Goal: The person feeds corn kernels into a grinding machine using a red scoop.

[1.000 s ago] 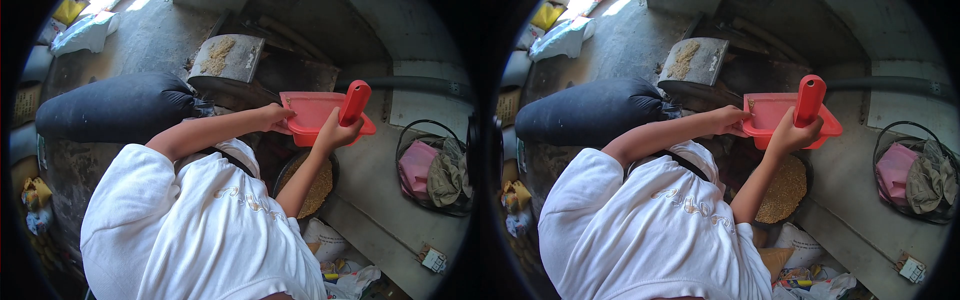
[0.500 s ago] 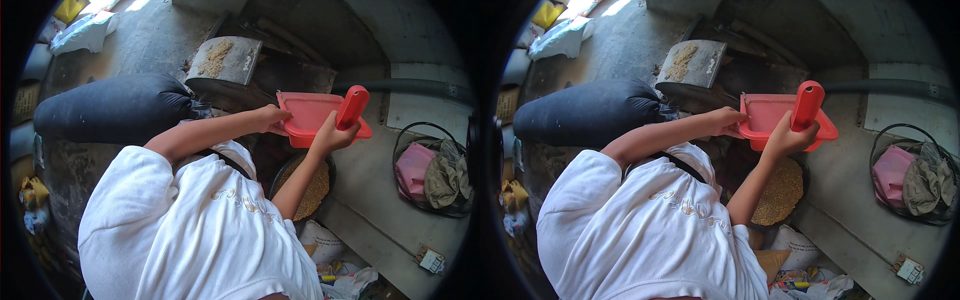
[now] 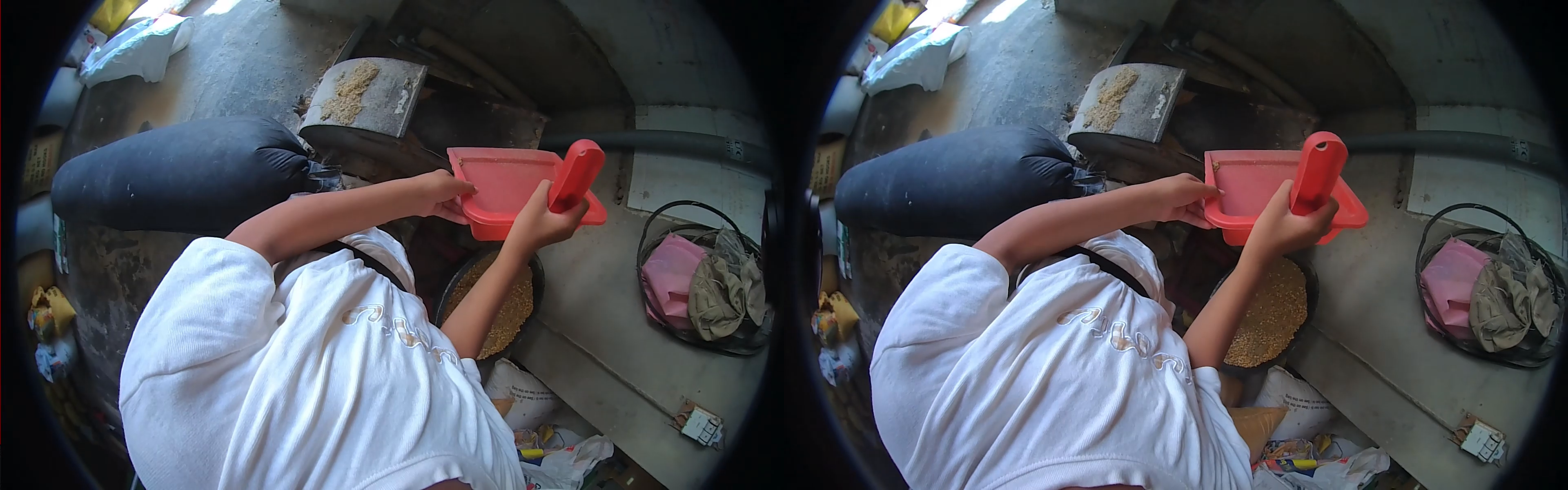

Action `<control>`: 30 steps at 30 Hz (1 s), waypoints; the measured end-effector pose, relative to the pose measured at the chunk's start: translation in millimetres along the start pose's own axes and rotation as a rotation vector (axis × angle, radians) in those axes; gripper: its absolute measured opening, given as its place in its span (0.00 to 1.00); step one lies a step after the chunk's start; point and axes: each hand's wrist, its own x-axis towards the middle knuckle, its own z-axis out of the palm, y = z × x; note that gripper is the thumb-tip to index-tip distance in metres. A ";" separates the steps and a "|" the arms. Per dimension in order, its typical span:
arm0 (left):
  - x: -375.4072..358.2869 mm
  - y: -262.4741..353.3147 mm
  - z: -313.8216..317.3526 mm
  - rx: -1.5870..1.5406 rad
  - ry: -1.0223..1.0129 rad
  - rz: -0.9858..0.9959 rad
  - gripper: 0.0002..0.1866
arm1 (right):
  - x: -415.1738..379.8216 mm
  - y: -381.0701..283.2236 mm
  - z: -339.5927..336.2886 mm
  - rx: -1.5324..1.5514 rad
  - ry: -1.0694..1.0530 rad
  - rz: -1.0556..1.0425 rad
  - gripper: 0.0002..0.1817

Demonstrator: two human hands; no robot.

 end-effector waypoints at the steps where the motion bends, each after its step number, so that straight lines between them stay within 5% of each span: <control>1: 0.1 1.3 2.2 -0.001 0.032 0.001 0.12 | 0.8 0.0 -1.5 -0.002 0.002 -0.005 0.12; 20: 16.5 0.2 5.3 0.185 0.180 -0.015 0.12 | -0.2 1.4 11.6 -0.019 -0.012 -0.058 0.11; 30: 3.8 -1.1 2.7 0.204 0.079 0.004 0.12 | -2.2 -6.1 7.1 -0.084 -0.037 -0.032 0.11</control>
